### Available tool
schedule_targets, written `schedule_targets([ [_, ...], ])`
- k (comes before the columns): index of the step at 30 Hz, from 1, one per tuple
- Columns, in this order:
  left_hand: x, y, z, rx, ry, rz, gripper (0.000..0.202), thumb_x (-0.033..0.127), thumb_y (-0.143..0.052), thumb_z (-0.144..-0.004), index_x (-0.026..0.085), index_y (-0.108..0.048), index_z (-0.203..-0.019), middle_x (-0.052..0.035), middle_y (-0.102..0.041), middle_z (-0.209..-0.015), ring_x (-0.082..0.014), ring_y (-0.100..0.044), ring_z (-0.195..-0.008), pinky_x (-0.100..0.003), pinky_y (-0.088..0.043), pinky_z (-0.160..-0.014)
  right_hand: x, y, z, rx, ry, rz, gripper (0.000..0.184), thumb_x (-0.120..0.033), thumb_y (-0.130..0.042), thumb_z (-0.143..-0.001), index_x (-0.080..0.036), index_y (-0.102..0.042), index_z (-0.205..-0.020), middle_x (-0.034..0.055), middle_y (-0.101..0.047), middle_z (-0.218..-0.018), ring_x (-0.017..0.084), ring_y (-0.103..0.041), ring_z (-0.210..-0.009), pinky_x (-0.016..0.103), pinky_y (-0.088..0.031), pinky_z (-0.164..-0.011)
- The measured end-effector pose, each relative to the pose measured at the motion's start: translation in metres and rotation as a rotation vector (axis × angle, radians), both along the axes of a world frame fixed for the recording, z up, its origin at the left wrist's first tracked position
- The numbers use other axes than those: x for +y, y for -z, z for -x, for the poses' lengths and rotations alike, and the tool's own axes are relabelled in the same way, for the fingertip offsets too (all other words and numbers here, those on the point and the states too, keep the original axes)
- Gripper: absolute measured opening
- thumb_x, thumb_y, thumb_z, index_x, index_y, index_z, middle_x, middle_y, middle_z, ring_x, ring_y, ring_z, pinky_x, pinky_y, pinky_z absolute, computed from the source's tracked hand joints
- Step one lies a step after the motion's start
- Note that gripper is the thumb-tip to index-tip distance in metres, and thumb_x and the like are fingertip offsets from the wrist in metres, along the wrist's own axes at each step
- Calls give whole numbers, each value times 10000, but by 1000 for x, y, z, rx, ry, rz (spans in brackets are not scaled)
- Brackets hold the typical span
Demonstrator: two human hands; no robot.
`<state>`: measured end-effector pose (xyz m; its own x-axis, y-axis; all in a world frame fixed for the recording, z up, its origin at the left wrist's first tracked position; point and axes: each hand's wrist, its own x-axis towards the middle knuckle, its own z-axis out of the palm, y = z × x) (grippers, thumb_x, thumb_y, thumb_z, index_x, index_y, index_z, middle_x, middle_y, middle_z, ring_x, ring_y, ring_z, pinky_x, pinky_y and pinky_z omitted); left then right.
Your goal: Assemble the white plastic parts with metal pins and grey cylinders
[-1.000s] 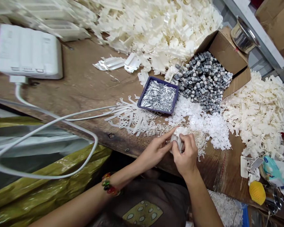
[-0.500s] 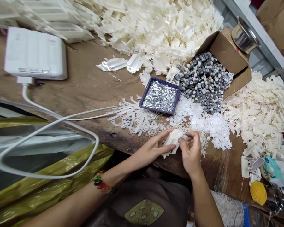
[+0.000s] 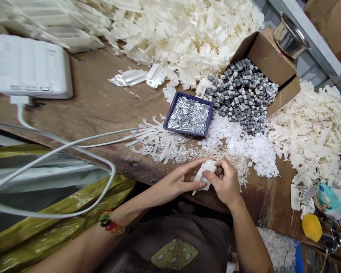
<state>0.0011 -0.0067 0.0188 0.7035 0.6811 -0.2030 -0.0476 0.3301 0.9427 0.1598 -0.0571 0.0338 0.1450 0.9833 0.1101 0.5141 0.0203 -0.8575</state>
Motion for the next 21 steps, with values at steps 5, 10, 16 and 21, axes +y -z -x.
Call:
schedule_targets([
  [5, 2, 6, 1, -276, 28, 359, 604, 173, -703, -661, 193, -520, -1236, -63, -666, -974, -197, -617, -839, -272, -487, -710, 1, -4, -1, 177, -106, 144, 293, -491, -432, -846, -204, -463, -796, -41, -436, -623, 95, -400, -520, 215, -348, -481],
  [10, 4, 7, 6, -411, 101, 522, 488, 141, -707, -663, 184, -576, -1132, -72, -687, -890, -219, -660, -788, -301, -536, -675, 0, -9, 2, 205, -112, 133, 256, -438, -495, -834, -196, -478, -754, -39, -437, -620, 90, -421, -541, 205, -370, -503],
  [16, 4, 11, 6, -332, 76, 500, 593, 130, -726, -638, 197, -537, -1196, -45, -679, -825, -206, -658, -716, -279, -533, -605, -3, -13, 8, 161, -47, 79, 233, -361, -508, -840, -181, -481, -696, -38, -439, -621, 88, -416, -556, 208, -352, -529],
  [21, 3, 10, 4, -150, -25, 258, 619, 185, -734, -634, 190, -536, -1221, -54, -679, -919, -202, -627, -802, -264, -509, -674, -4, -16, 4, -9, -124, 86, 223, -388, -469, -861, -183, -521, -792, -23, -476, -697, 103, -447, -619, 222, -365, -578],
])
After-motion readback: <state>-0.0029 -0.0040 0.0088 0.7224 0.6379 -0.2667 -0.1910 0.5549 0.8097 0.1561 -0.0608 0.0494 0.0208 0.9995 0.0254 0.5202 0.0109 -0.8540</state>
